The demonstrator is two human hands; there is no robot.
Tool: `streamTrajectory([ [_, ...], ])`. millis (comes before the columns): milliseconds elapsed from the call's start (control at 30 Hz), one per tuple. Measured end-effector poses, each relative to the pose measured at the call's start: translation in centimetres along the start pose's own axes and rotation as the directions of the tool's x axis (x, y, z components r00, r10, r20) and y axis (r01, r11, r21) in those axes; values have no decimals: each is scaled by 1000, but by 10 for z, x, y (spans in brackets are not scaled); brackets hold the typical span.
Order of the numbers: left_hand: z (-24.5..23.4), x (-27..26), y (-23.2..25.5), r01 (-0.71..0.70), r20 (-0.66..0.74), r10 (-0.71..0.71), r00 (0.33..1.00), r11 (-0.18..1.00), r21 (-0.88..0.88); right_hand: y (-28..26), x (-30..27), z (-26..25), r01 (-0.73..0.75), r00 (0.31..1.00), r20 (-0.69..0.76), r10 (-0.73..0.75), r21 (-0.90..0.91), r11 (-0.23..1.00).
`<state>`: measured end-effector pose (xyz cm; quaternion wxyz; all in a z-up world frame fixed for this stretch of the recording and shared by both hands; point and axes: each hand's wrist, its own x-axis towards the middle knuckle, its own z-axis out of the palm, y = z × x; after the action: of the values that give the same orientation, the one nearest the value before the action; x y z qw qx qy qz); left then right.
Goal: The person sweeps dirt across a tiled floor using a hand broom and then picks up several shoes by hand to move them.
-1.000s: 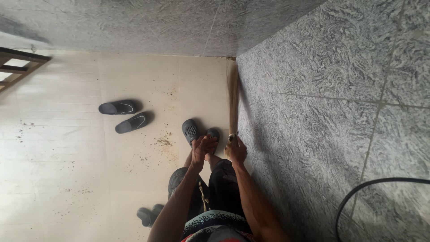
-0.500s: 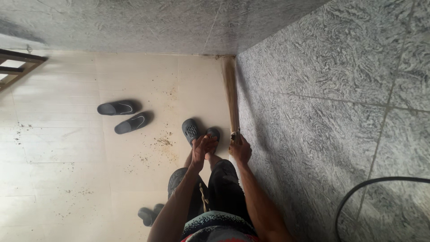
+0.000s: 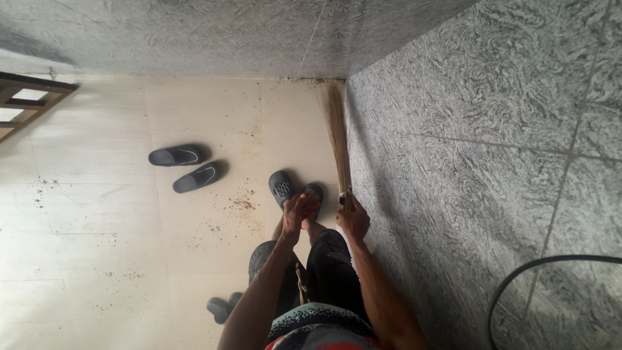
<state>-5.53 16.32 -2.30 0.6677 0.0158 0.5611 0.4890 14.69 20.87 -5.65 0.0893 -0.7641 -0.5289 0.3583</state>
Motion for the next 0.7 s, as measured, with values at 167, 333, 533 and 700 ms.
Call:
streamTrajectory([
  [167,2,8,1,-12,1,12,1000,1000,-1,-26,44,22,-306,952,62,301,131,943],
  [333,2,3,4,-31,26,29,999,998,47,-42,66,12,7,989,143,29,-250,968],
  [533,5,0,3,-18,14,18,1000,1000,14,-15,-3,-12,-168,984,42,174,-111,979],
  [700,-3,15,-6,-41,23,42,999,999,-30,-34,39,22,-238,969,51,240,-50,970],
])
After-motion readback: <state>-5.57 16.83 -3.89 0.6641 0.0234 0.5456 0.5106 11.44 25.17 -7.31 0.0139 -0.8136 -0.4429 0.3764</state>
